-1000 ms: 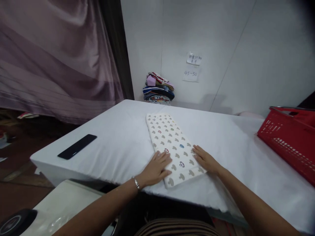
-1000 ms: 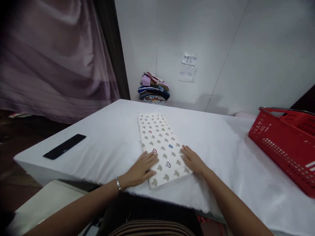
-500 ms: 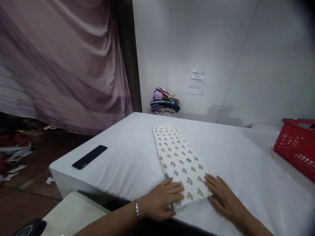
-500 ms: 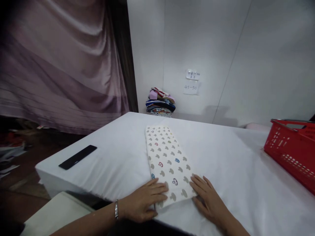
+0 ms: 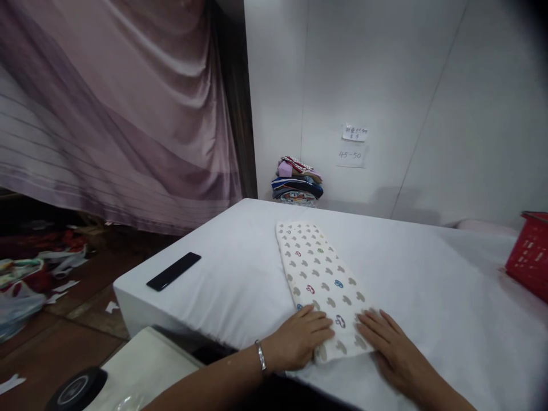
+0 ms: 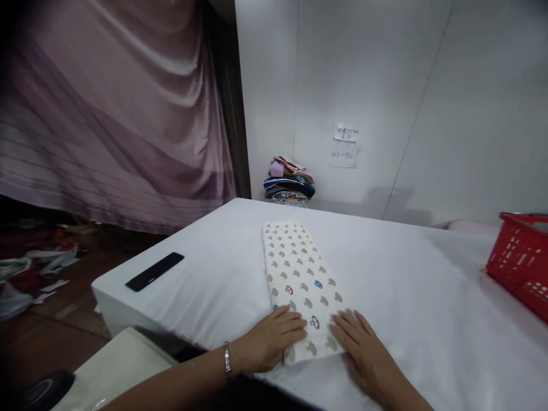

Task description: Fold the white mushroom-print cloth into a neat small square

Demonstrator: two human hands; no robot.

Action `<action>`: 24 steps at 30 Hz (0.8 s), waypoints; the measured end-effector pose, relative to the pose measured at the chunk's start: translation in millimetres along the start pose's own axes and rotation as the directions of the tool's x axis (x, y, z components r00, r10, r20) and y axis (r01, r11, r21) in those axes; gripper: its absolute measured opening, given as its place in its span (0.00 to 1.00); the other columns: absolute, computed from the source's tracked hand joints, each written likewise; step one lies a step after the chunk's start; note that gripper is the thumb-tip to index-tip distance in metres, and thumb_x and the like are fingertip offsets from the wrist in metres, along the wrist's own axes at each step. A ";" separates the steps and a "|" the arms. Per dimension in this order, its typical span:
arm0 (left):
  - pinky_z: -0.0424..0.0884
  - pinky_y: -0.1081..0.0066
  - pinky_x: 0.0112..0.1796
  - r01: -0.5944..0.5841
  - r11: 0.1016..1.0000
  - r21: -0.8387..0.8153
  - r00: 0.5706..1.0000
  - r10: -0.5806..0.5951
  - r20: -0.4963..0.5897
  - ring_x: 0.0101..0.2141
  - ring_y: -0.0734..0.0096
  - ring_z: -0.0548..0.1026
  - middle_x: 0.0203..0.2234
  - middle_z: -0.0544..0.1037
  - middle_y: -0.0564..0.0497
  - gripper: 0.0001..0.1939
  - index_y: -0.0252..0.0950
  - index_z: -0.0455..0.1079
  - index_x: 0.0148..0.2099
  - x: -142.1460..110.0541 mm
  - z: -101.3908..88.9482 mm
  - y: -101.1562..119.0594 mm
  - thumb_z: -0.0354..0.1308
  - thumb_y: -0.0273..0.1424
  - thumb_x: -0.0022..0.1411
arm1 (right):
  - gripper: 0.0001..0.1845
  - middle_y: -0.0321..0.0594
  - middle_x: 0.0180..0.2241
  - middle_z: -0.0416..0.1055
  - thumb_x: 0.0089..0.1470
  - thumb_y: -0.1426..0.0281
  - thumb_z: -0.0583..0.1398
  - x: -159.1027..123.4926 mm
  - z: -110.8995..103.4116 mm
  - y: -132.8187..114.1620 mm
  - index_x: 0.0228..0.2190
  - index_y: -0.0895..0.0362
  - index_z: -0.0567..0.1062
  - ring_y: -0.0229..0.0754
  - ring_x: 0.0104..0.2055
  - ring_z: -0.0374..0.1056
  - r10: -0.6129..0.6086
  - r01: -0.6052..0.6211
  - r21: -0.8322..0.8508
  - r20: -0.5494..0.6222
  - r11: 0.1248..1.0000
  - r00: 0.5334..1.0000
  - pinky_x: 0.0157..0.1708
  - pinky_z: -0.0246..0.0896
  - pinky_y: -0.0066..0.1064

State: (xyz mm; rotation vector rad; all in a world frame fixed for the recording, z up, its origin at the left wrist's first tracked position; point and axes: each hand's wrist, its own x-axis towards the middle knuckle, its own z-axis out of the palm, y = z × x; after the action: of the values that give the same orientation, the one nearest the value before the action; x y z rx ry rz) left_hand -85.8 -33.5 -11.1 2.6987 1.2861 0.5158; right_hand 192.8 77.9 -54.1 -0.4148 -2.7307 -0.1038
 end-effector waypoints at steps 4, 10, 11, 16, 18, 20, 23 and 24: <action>0.52 0.61 0.56 0.011 0.998 -0.061 0.996 -0.017 -0.091 0.50 0.65 0.66 0.47 0.72 0.47 0.20 0.38 0.60 0.52 3.7 2.3 0.2 0.51 0.27 0.56 | 0.37 0.43 0.58 0.59 0.51 0.78 0.51 14.2 -3.4 -23.4 0.61 0.53 0.50 0.46 0.61 0.52 -0.012 0.012 0.030 -0.007 0.999 1.000 0.60 0.41 0.51; 0.63 0.66 0.44 0.108 0.976 -0.190 0.956 -0.154 -0.250 0.38 0.68 0.69 0.36 0.75 0.49 0.10 0.37 0.63 0.45 12.3 -3.1 6.0 0.48 0.29 0.60 | 0.36 0.48 0.53 0.66 0.49 0.78 0.52 26.2 13.3 -32.1 0.60 0.58 0.53 0.47 0.55 0.61 0.074 -0.082 -0.040 -0.172 0.996 0.982 0.57 0.49 0.50; 0.63 0.66 0.43 0.115 0.974 -0.194 0.952 -0.164 -0.259 0.37 0.68 0.69 0.35 0.74 0.49 0.09 0.38 0.64 0.44 13.5 -3.6 7.6 0.48 0.29 0.60 | 0.35 0.48 0.50 0.68 0.49 0.79 0.52 26.4 15.9 -29.5 0.59 0.58 0.55 0.47 0.53 0.63 0.082 -0.097 -0.058 -0.220 0.994 0.972 0.56 0.52 0.49; 0.63 0.65 0.44 0.063 0.972 -0.228 0.979 -0.104 -0.173 0.38 0.67 0.70 0.36 0.75 0.49 0.11 0.38 0.63 0.45 10.9 -4.6 17.8 0.47 0.33 0.62 | 0.25 0.43 0.45 0.73 0.50 0.79 0.52 14.5 7.4 -16.2 0.50 0.54 0.67 0.41 0.46 0.69 0.008 -0.031 -0.079 -0.280 0.996 0.960 0.44 0.65 0.35; 0.63 0.66 0.45 0.026 0.960 -0.278 0.995 -0.051 -0.084 0.41 0.66 0.71 0.39 0.75 0.48 0.13 0.40 0.64 0.47 7.0 -7.0 22.7 0.47 0.37 0.62 | 0.25 0.42 0.46 0.72 0.51 0.78 0.52 5.7 -2.6 -15.4 0.50 0.52 0.68 0.41 0.46 0.69 -0.015 0.002 -0.051 -0.260 0.999 0.965 0.43 0.66 0.32; 0.63 0.66 0.46 -0.003 0.937 -0.348 1.000 0.000 -0.009 0.43 0.65 0.71 0.40 0.75 0.49 0.17 0.41 0.64 0.50 3.6 -11.7 25.4 0.49 0.42 0.61 | 0.26 0.40 0.46 0.73 0.51 0.77 0.52 -2.0 -11.1 -17.4 0.52 0.50 0.66 0.41 0.46 0.70 -0.026 0.022 -0.019 -0.228 1.000 0.973 0.42 0.67 0.32; 0.61 0.65 0.51 -0.012 0.897 -0.442 1.000 0.008 -0.011 0.48 0.63 0.69 0.47 0.73 0.48 0.24 0.42 0.62 0.55 4.6 -22.3 18.2 0.51 0.46 0.60 | 0.30 0.39 0.47 0.72 0.51 0.75 0.52 -8.6 -18.7 -21.0 0.56 0.45 0.61 0.43 0.45 0.70 0.008 -0.003 0.029 -0.174 1.000 0.985 0.41 0.68 0.33; 0.59 0.64 0.52 0.000 0.891 -0.455 0.999 -0.017 -0.033 0.51 0.62 0.67 0.51 0.71 0.48 0.25 0.42 0.60 0.57 7.4 -26.1 11.5 0.51 0.46 0.60 | 0.32 0.38 0.48 0.72 0.52 0.75 0.53 -9.3 -20.9 -21.5 0.57 0.43 0.58 0.44 0.46 0.70 0.021 -0.014 0.048 -0.151 0.999 0.988 0.42 0.68 0.34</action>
State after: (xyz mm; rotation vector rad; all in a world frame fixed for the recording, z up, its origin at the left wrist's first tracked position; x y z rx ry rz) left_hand -82.0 -36.3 17.9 2.2994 1.0235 0.7607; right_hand 201.9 52.2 -38.6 -0.4010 -2.5741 -0.0633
